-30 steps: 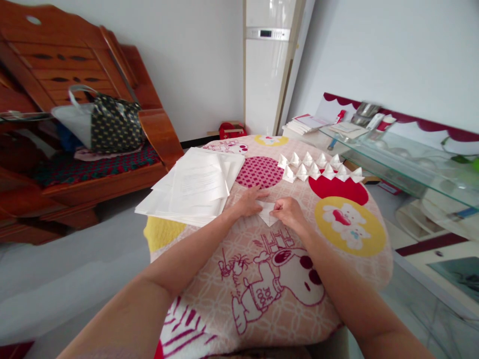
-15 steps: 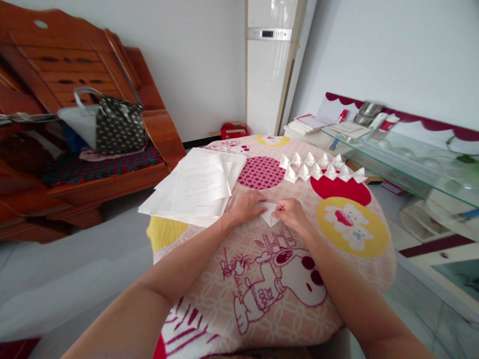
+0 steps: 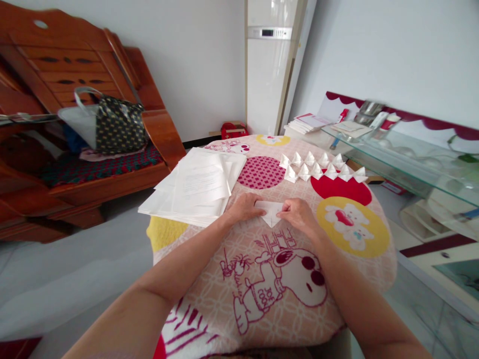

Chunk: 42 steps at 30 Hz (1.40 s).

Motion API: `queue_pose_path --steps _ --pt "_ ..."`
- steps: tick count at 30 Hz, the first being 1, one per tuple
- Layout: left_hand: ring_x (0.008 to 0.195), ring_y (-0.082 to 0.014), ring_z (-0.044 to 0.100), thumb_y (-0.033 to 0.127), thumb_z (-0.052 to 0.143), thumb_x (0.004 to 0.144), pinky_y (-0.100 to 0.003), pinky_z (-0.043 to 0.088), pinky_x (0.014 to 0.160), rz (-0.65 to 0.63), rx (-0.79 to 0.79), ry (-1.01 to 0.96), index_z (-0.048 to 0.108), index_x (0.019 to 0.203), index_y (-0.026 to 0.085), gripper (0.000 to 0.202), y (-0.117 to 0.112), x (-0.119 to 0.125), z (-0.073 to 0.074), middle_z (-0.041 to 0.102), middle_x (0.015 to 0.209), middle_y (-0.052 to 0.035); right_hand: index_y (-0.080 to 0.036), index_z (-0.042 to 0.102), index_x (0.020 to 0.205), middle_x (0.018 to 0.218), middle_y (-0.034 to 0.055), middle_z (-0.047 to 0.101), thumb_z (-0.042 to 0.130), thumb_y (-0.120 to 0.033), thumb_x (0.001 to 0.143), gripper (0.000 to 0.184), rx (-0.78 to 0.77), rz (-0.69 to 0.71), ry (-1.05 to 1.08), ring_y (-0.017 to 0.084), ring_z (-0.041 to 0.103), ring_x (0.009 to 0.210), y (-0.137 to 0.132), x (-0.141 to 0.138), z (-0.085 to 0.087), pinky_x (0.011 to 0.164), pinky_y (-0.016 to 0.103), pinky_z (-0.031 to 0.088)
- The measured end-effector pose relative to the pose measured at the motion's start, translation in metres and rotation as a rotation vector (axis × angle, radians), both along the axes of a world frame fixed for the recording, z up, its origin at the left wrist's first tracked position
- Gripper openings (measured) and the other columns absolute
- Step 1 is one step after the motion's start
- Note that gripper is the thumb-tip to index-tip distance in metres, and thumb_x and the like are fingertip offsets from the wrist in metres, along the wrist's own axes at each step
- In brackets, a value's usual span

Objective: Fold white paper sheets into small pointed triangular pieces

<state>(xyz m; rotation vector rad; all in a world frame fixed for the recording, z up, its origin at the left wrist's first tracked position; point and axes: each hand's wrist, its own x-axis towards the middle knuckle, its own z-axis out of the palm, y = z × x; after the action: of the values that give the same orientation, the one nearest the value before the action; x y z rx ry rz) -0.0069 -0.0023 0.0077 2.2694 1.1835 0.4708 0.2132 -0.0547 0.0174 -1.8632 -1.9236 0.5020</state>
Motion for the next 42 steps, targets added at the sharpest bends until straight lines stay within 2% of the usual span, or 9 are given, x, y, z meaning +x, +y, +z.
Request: queue_pose_path --steps 4,6,9,12,18,23,27,31,42 --pt "0.06 -0.0127 0.054 0.034 0.073 0.079 -0.023 0.036 0.055 0.077 -0.073 -0.127 0.075 0.079 0.015 0.019 0.001 -0.001 0.002 0.059 0.06 0.0035 -0.019 0.073 0.07 0.071 0.0039 0.073 0.079 -0.031 0.073 0.014 0.106 -0.12 0.068 0.019 0.064 0.067 0.007 0.023 -0.002 0.063 0.029 0.044" --pt "0.058 -0.0113 0.05 0.034 0.075 0.078 -0.023 0.034 0.054 0.117 -0.064 -0.183 0.072 0.075 0.015 0.02 0.001 -0.001 0.003 0.055 0.058 0.0045 -0.018 0.077 0.087 0.081 0.0058 0.077 0.082 -0.033 0.068 0.025 0.148 -0.158 0.209 0.021 0.068 0.073 0.01 0.031 -0.004 0.067 0.03 0.049" --pt "0.059 -0.0119 0.052 0.031 0.075 0.081 -0.024 0.037 0.056 0.139 0.002 -0.233 0.07 0.075 0.015 0.017 -0.001 -0.001 0.007 0.059 0.063 0.0032 -0.015 0.076 0.115 0.096 0.0094 0.079 0.083 -0.034 0.064 0.054 0.124 -0.091 0.484 0.022 0.071 0.077 0.012 0.034 -0.004 0.07 0.032 0.054" --pt "0.066 -0.0137 0.056 0.027 0.074 0.083 -0.026 0.04 0.062 0.131 0.16 -0.245 0.066 0.072 0.016 0.018 -0.006 0.001 0.01 0.064 0.07 0.0003 -0.014 0.076 0.116 0.088 0.0071 0.078 0.079 -0.034 0.068 0.052 0.076 -0.015 0.62 0.022 0.07 0.075 0.008 0.028 -0.001 0.067 0.031 0.053" --pt "0.081 -0.0177 0.062 0.026 0.059 0.097 -0.029 0.047 0.076 -0.036 0.468 -0.194 0.067 0.086 0.018 0.017 -0.015 -0.002 0.011 0.068 0.084 -0.0051 -0.019 0.077 0.082 0.085 0.0052 0.077 0.068 -0.028 0.077 0.014 0.266 0.083 0.465 0.024 0.07 0.081 -0.003 0.017 0.009 0.077 0.033 0.054" --pt "0.088 -0.0214 0.062 0.011 0.052 0.092 -0.033 0.047 0.08 -0.177 0.602 0.027 0.066 0.092 0.018 0.015 -0.017 -0.005 0.008 0.067 0.09 -0.0075 -0.02 0.069 0.075 0.088 0.0082 0.073 0.055 -0.009 0.078 0.018 0.442 0.291 0.172 0.024 0.066 0.092 -0.003 0.012 0.004 0.086 0.036 0.051" --pt "0.089 -0.0229 0.061 0.002 0.05 0.082 -0.034 0.048 0.082 -0.318 0.518 0.252 0.065 0.094 0.016 0.023 -0.025 -0.003 0.011 0.067 0.091 -0.0083 -0.019 0.066 0.075 0.087 0.0087 0.067 0.052 -0.001 0.073 0.022 0.347 0.472 -0.105 0.024 0.06 0.09 -0.008 0.007 -0.005 0.084 0.035 0.047" --pt "0.092 -0.0245 0.062 0.012 0.059 0.083 -0.037 0.05 0.086 -0.392 0.427 0.301 0.064 0.097 0.017 0.015 -0.036 -0.003 0.017 0.066 0.097 -0.0093 -0.018 0.066 0.077 0.087 0.0086 0.065 0.049 0.001 0.074 0.026 0.249 0.565 -0.214 0.023 0.059 0.088 -0.014 0.003 -0.008 0.08 0.033 0.046" --pt "0.084 -0.0196 0.067 0.018 0.059 0.094 -0.028 0.047 0.073 -0.294 0.307 0.315 0.073 0.092 0.017 0.015 -0.042 -0.001 0.015 0.071 0.093 -0.0065 -0.017 0.074 0.081 0.088 0.007 0.07 0.052 -0.002 0.085 0.027 0.184 0.606 -0.03 0.019 0.063 0.084 -0.007 0.014 -0.006 0.079 0.031 0.047"
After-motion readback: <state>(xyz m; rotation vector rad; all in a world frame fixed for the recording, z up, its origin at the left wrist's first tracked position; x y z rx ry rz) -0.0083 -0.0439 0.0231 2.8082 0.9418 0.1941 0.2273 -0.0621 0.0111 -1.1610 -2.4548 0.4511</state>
